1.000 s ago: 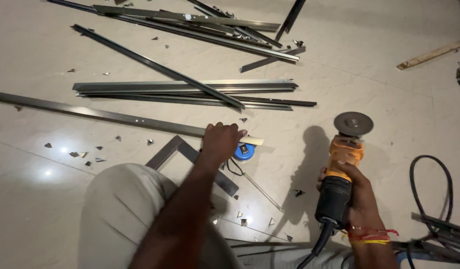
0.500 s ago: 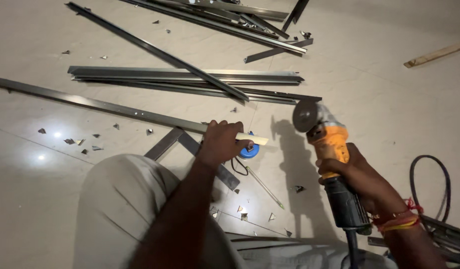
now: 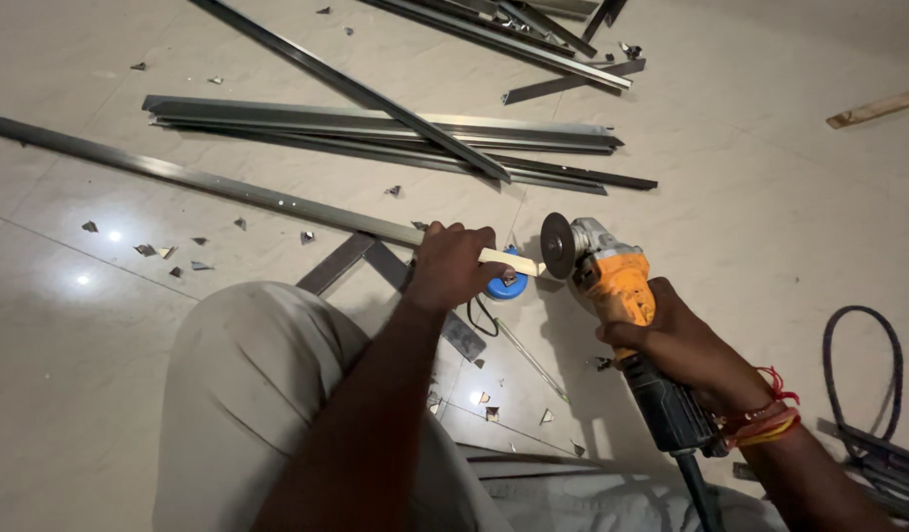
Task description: The person uses an angle grinder to cut several metal rods to length. They measure and mark the rods with a tape measure and marker, then cut them one by one, stacking the finished pieces.
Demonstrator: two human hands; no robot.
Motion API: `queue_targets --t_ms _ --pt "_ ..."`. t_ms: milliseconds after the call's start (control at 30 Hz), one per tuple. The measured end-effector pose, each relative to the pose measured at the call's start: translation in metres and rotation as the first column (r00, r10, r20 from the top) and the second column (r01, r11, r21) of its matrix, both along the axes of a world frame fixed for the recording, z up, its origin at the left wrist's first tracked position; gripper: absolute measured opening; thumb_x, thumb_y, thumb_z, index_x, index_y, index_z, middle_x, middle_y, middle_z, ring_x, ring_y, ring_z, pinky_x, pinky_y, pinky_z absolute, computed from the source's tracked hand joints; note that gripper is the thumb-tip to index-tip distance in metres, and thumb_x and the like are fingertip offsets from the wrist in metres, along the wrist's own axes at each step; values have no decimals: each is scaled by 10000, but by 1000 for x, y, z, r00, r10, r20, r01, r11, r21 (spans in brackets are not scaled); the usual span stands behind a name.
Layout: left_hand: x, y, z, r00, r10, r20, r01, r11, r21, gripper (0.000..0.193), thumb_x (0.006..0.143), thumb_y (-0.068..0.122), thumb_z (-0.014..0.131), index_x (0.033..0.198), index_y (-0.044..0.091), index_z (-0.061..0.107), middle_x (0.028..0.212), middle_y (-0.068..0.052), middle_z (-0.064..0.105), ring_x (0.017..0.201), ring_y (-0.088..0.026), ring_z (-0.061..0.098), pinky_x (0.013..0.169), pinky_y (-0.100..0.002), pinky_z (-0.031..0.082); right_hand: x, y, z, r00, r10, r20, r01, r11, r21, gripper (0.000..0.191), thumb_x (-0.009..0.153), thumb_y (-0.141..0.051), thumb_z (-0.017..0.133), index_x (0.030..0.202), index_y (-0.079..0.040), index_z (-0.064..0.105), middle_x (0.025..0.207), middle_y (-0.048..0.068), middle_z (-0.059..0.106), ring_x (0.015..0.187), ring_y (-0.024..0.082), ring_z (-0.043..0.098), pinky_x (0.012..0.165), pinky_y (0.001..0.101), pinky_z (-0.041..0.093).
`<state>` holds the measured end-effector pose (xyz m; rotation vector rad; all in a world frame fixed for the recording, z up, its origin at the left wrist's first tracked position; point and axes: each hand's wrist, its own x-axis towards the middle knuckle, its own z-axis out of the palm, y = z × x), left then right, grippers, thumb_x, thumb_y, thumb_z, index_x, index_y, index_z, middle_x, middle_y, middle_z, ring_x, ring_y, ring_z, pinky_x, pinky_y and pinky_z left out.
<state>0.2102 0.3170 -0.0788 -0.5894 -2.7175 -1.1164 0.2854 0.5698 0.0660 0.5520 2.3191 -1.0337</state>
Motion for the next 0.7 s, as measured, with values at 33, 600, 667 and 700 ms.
queue_targets --t_ms 33,600,667,700 --pt "0 0 2 1000 1 8 -1 1000 -1 381 747 475 859 806 132 704 699 -50 689 784 -280 664 791 -460 395 0 0 -1 1000 3 -2 -3 1000 13 682 740 -277 804 1265 11 479 1003 181 670 844 239 675 703 350 559" --pt "2 5 6 995 30 97 -31 1000 6 391 708 485 845 824 125 746 732 -87 717 812 -280 680 839 -440 398 0 1 -16 992 94 -79 -89 994 69 687 715 -271 804 1241 38 487 1007 162 658 882 221 652 741 347 548" --pt "1 5 7 992 22 127 -26 999 27 382 700 477 843 821 127 748 726 -83 718 810 -274 682 846 -439 397 0 0 -15 994 86 -59 -82 993 80 692 710 -274 801 1245 31 486 998 161 664 871 223 656 739 349 549" --pt "0 4 8 989 20 148 -21 1000 11 385 703 482 843 817 127 748 725 -84 718 811 -275 681 848 -440 395 0 0 -15 995 86 -59 -81 994 70 690 709 -274 798 1245 30 488 996 159 667 869 221 658 739 348 551"
